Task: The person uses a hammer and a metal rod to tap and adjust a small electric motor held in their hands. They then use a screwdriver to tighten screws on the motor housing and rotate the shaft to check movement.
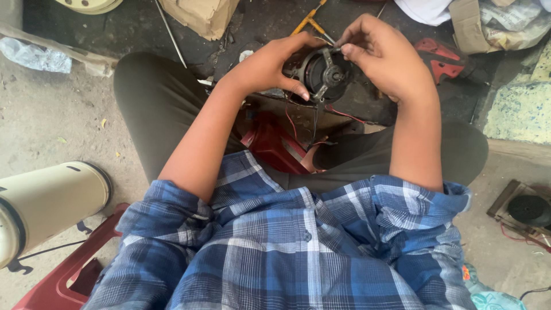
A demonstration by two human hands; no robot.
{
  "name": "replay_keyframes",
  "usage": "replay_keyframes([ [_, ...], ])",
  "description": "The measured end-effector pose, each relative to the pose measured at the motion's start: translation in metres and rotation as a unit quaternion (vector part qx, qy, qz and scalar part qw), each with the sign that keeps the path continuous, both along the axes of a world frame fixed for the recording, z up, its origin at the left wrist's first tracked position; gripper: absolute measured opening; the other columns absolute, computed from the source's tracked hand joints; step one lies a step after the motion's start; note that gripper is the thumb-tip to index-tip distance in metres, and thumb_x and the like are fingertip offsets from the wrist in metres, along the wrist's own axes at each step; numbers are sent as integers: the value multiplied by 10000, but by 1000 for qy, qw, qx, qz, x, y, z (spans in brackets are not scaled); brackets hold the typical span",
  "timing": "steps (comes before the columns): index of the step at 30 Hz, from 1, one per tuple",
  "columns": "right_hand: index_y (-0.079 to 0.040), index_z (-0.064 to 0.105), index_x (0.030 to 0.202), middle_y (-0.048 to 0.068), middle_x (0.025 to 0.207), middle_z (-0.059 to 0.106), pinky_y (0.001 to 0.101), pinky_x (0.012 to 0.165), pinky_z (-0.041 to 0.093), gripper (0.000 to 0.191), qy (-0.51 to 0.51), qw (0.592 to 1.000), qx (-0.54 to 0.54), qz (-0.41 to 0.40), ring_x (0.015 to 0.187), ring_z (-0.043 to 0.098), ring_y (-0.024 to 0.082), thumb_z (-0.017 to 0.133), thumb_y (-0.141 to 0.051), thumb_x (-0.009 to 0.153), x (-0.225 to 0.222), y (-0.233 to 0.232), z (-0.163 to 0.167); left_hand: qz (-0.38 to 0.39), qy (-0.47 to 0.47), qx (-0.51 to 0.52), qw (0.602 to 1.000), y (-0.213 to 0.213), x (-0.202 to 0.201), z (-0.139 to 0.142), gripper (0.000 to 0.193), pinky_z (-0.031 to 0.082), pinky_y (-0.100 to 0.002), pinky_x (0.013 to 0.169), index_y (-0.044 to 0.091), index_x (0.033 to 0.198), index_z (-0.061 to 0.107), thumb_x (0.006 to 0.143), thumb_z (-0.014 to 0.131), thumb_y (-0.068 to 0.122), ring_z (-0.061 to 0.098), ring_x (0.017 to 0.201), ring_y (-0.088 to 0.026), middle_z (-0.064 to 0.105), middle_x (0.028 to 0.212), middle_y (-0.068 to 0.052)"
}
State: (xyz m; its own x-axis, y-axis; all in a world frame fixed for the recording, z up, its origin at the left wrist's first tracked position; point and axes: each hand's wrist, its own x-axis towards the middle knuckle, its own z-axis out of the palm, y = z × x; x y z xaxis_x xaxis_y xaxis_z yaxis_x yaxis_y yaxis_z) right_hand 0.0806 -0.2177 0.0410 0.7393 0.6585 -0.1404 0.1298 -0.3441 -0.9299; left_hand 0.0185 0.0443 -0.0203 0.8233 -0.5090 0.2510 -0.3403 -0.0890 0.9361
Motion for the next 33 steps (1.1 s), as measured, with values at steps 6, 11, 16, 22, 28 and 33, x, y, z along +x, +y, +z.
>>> replay_keyframes([
  [6,-2,612,1141,16,1038,656,260,902,517,169,13,1000,7,9,1001,628,104,699,-122,1058,7,3,-2,11,-3,28,1000,-2,-1,2,859,507,-390,1130,31,1449,502,759,984,202,639,1332,-272,658,1389,-132],
  [11,25,640,1264,36,1134,689,271,992,518,264,65,996,59,29,1086,645,104,690,-129,1055,10,5,0,1,8,10,1000,-2,1,-2,856,499,-387,1170,31,1462,495,774,976,197,634,1363,-277,648,1414,-131],
  [16,40,678,1255,50,1099,715,275,950,520,277,38,998,21,40,1042,656,114,668,-135,1041,11,2,6,14,-18,31,999,-3,3,-6,872,503,-402,1139,26,1452,496,763,994,219,630,1349,-294,643,1412,-150],
  [22,38,708,1217,47,1024,700,269,869,503,235,19,998,-1,54,961,621,111,660,-120,1050,15,5,4,17,8,35,999,-3,4,-9,850,530,-394,1090,32,1398,510,742,1003,254,664,1280,-282,666,1333,-139],
  [28,36,707,1210,37,1017,695,254,824,506,226,63,996,11,67,898,611,101,677,-102,1034,24,3,2,17,-3,40,999,-3,5,-8,861,524,-392,1100,30,1415,505,747,1002,245,655,1299,-283,661,1348,-138],
  [33,35,699,1199,36,1000,702,235,812,516,208,46,997,8,57,883,629,91,672,-69,1020,23,0,4,9,8,21,1000,-5,5,-5,862,517,-388,1147,34,1461,502,771,984,222,640,1352,-280,654,1395,-140],
])
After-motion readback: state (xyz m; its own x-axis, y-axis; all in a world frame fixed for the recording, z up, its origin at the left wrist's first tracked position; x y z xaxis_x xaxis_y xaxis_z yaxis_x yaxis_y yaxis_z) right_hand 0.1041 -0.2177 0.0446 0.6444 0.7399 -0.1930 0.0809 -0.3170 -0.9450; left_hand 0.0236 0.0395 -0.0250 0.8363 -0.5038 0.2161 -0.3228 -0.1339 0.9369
